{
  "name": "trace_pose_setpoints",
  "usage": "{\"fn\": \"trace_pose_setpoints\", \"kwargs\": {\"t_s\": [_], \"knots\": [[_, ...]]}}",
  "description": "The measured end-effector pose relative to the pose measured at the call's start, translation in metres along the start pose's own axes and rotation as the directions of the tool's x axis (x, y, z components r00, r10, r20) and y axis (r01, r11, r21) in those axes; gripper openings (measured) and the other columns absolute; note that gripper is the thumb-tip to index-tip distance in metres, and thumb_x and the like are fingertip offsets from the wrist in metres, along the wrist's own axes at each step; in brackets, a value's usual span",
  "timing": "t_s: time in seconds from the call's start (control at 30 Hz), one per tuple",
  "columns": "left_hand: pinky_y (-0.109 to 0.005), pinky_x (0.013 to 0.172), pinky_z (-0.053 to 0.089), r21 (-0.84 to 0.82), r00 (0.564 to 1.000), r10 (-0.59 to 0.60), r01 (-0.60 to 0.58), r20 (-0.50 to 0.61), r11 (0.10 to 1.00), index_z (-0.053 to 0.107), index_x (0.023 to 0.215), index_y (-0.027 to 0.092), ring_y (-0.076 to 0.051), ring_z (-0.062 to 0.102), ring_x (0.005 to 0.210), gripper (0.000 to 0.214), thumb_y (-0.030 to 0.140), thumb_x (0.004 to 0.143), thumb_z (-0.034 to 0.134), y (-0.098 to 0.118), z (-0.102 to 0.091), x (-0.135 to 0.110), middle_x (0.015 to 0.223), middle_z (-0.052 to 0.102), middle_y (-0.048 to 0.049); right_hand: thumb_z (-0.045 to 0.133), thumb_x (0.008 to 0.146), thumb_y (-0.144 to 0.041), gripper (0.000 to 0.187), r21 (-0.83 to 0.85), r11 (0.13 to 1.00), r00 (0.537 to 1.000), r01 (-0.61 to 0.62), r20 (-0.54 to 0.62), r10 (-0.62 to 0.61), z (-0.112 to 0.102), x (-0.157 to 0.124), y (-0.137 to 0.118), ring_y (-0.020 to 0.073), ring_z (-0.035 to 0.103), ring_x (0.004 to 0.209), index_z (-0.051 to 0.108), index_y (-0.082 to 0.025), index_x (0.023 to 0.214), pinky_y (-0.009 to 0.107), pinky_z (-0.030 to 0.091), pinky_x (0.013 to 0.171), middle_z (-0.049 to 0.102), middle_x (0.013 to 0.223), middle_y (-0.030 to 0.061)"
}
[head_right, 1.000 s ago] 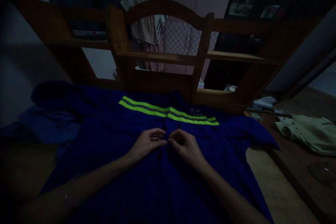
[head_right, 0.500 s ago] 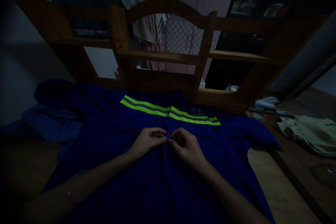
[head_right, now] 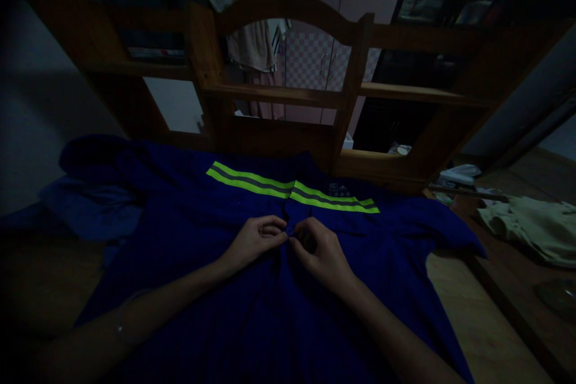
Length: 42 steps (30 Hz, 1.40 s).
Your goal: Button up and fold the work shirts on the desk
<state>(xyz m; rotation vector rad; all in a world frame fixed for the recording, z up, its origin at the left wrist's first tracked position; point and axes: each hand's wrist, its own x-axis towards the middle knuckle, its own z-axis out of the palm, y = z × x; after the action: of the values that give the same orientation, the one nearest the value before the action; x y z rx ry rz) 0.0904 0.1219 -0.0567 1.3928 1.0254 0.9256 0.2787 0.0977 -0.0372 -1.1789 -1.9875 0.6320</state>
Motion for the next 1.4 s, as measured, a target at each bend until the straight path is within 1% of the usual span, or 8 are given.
{"fn": "trace_pose_setpoints", "kwargs": {"t_s": [0.27, 0.47, 0.63, 0.77, 0.9, 1.07, 1.23, 1.4], "knots": [[-0.023, 0.067, 0.048, 0.042, 1.000, 0.011, -0.010, -0.015, 0.999, 0.063, 0.092, 0.013, -0.015, 0.065, 0.073, 0.025, 0.029, 0.073, 0.067, 0.001, 0.003, 0.001, 0.078, 0.067, -0.0044, 0.057, 0.088, -0.027, 0.008, -0.008, 1.000, 1.000, 0.003, 0.011, -0.003, 0.000, 0.001, 0.000, 0.0125, 0.056, 0.068, 0.057, -0.021, 0.093, 0.024, 0.042, 0.061, 0.060, 0.083, 0.0007], [-0.024, 0.071, 0.050, 0.070, 0.999, 0.043, -0.042, -0.015, 0.997, 0.064, 0.093, 0.013, -0.016, 0.065, 0.077, 0.023, 0.025, 0.073, 0.064, -0.005, 0.003, 0.003, 0.081, 0.068, -0.0046, 0.058, 0.088, -0.027, 0.009, -0.042, 0.999, 1.000, 0.027, 0.005, -0.026, 0.002, 0.001, 0.001, 0.0122, 0.055, 0.069, 0.057, -0.021, 0.094, 0.024, 0.041, 0.061, 0.060, 0.085, 0.0010], [-0.023, 0.070, 0.050, 0.089, 0.998, 0.056, -0.054, -0.015, 0.995, 0.065, 0.092, 0.014, -0.015, 0.066, 0.079, 0.021, 0.019, 0.072, 0.062, -0.009, 0.002, 0.004, 0.081, 0.068, -0.0034, 0.058, 0.088, -0.026, 0.010, -0.065, 0.997, 0.999, 0.037, 0.023, -0.035, 0.003, 0.000, 0.004, 0.0118, 0.054, 0.068, 0.055, -0.020, 0.096, 0.024, 0.041, 0.061, 0.058, 0.086, 0.0006], [-0.022, 0.070, 0.050, 0.100, 0.995, 0.093, -0.091, -0.020, 0.991, 0.065, 0.092, 0.017, -0.015, 0.066, 0.078, 0.018, 0.022, 0.076, 0.061, -0.008, 0.003, 0.003, 0.081, 0.069, -0.0019, 0.058, 0.088, -0.025, 0.011, -0.077, 0.996, 0.999, 0.040, 0.028, -0.038, 0.003, 0.001, 0.005, 0.0112, 0.054, 0.069, 0.055, -0.020, 0.097, 0.024, 0.041, 0.062, 0.058, 0.088, 0.0005], [-0.022, 0.069, 0.050, 0.184, 0.987, 0.151, -0.138, -0.058, 0.973, 0.067, 0.090, 0.019, -0.014, 0.066, 0.077, 0.016, 0.029, 0.079, 0.062, -0.004, 0.003, -0.001, 0.081, 0.069, -0.0007, 0.059, 0.088, -0.024, 0.010, -0.088, 0.996, 0.999, 0.035, 0.037, -0.032, 0.004, 0.000, 0.007, 0.0104, 0.053, 0.066, 0.056, -0.020, 0.097, 0.023, 0.040, 0.060, 0.058, 0.086, -0.0002], [-0.021, 0.066, 0.050, 0.228, 0.982, 0.185, -0.171, -0.039, 0.958, 0.067, 0.088, 0.020, -0.014, 0.066, 0.074, 0.013, 0.030, 0.080, 0.062, 0.000, 0.002, -0.004, 0.079, 0.069, 0.0009, 0.060, 0.086, -0.023, 0.012, -0.106, 0.994, 0.999, 0.036, 0.037, -0.032, 0.005, -0.001, 0.008, 0.0104, 0.053, 0.065, 0.056, -0.020, 0.097, 0.022, 0.039, 0.059, 0.059, 0.086, -0.0001], [-0.021, 0.072, 0.049, 0.274, 0.972, 0.228, -0.204, -0.059, 0.940, 0.067, 0.084, 0.021, -0.014, 0.066, 0.079, 0.008, 0.024, 0.079, 0.062, 0.001, 0.002, -0.005, 0.083, 0.070, 0.0016, 0.062, 0.085, -0.026, 0.013, -0.181, 0.983, 0.999, 0.009, 0.032, -0.003, 0.008, -0.001, 0.010, 0.0125, 0.055, 0.069, 0.056, -0.021, 0.095, 0.023, 0.040, 0.060, 0.058, 0.083, -0.0005], [-0.021, 0.069, 0.050, 0.299, 0.973, 0.216, -0.182, -0.083, 0.937, 0.064, 0.083, 0.021, -0.014, 0.066, 0.078, 0.007, 0.021, 0.078, 0.060, -0.001, 0.003, -0.006, 0.081, 0.069, 0.0017, 0.062, 0.084, -0.030, 0.015, -0.272, 0.962, 1.000, 0.018, 0.024, -0.012, 0.010, -0.001, 0.009, 0.0130, 0.056, 0.072, 0.057, -0.022, 0.097, 0.023, 0.040, 0.061, 0.058, 0.088, -0.0001]]}}
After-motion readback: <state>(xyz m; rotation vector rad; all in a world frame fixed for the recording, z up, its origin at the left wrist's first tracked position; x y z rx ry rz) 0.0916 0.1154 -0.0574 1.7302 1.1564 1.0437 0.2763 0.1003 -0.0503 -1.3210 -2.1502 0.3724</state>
